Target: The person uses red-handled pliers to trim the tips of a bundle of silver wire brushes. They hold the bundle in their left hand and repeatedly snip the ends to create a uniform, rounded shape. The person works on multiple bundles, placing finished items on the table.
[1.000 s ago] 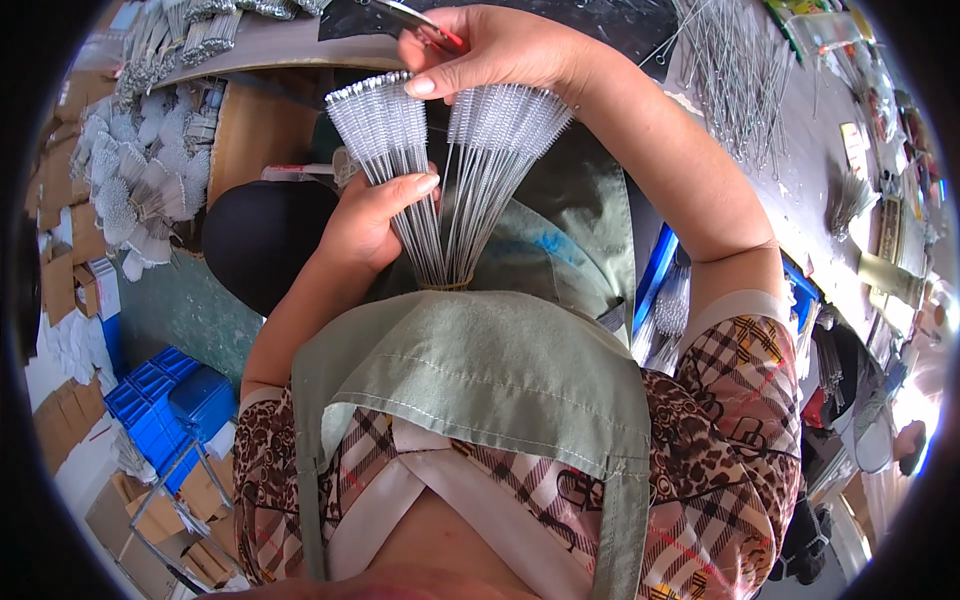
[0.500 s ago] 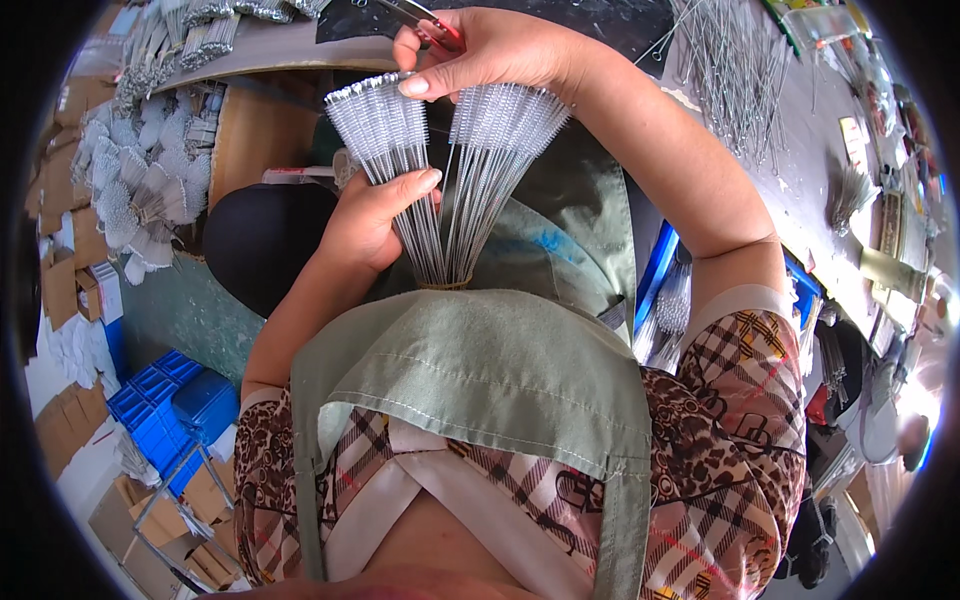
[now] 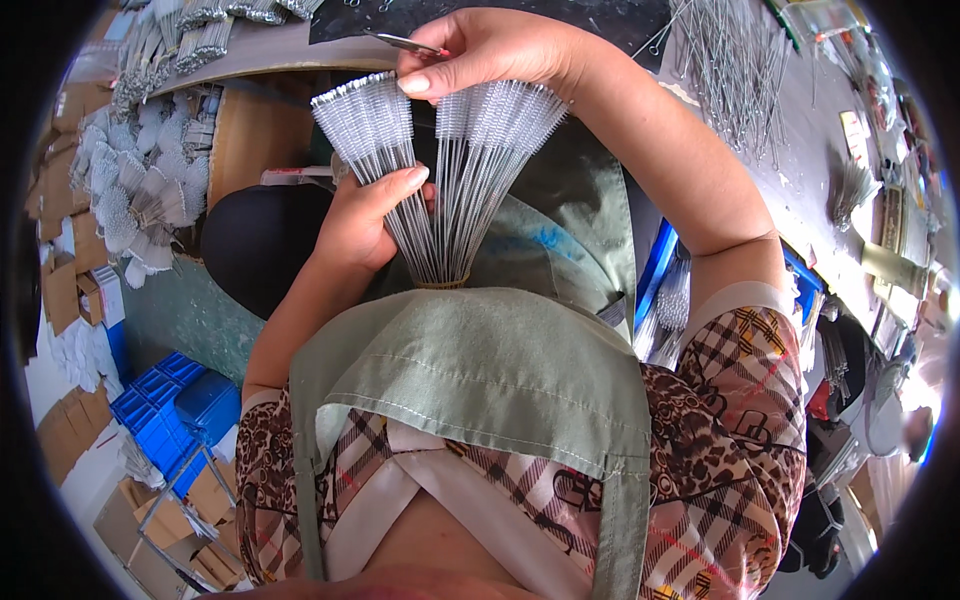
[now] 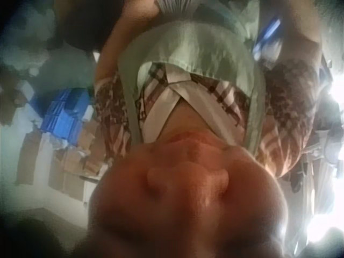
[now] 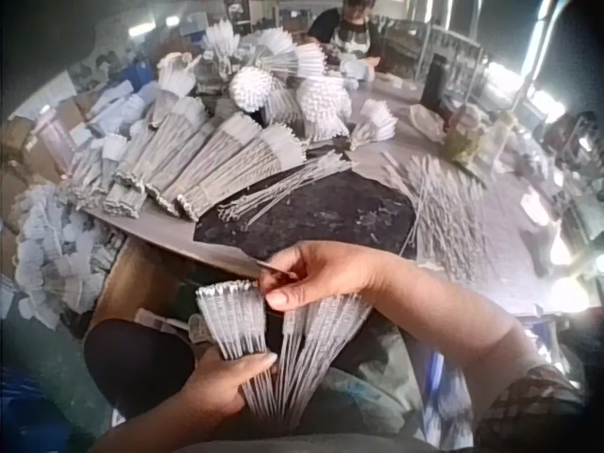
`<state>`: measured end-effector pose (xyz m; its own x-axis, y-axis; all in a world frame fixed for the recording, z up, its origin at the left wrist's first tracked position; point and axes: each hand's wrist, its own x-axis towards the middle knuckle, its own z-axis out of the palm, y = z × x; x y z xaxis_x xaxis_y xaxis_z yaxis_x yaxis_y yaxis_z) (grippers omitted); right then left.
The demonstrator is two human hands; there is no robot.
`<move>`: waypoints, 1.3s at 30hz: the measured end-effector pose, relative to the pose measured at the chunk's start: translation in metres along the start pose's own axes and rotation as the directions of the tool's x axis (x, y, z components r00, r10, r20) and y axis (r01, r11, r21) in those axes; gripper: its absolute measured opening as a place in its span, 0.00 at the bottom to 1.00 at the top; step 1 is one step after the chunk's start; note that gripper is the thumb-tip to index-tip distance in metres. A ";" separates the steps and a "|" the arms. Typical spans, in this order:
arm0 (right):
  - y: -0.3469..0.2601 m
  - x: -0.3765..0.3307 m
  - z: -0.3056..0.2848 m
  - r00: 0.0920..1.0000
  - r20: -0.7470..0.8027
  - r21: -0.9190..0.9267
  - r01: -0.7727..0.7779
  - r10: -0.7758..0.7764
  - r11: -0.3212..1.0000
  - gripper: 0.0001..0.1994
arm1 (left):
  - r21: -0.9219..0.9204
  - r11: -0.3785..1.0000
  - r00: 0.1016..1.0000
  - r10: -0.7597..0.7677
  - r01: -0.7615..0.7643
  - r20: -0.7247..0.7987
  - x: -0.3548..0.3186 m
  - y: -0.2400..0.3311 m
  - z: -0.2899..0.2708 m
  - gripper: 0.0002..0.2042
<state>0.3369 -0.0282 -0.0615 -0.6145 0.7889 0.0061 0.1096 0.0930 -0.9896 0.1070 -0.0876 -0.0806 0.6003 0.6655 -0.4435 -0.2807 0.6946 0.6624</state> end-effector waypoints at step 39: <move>-0.021 -0.001 0.013 0.984 -0.126 0.112 -0.111 0.125 0.987 0.12 | -0.013 0.998 0.998 0.063 -0.063 0.027 -0.006 -0.002 0.004 0.10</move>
<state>0.3255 -0.0387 -0.0427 -0.4927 0.8644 -0.1000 0.0891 -0.0642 -0.9940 0.1069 -0.0943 -0.0766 0.6018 0.7002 -0.3841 -0.3275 0.6550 0.6810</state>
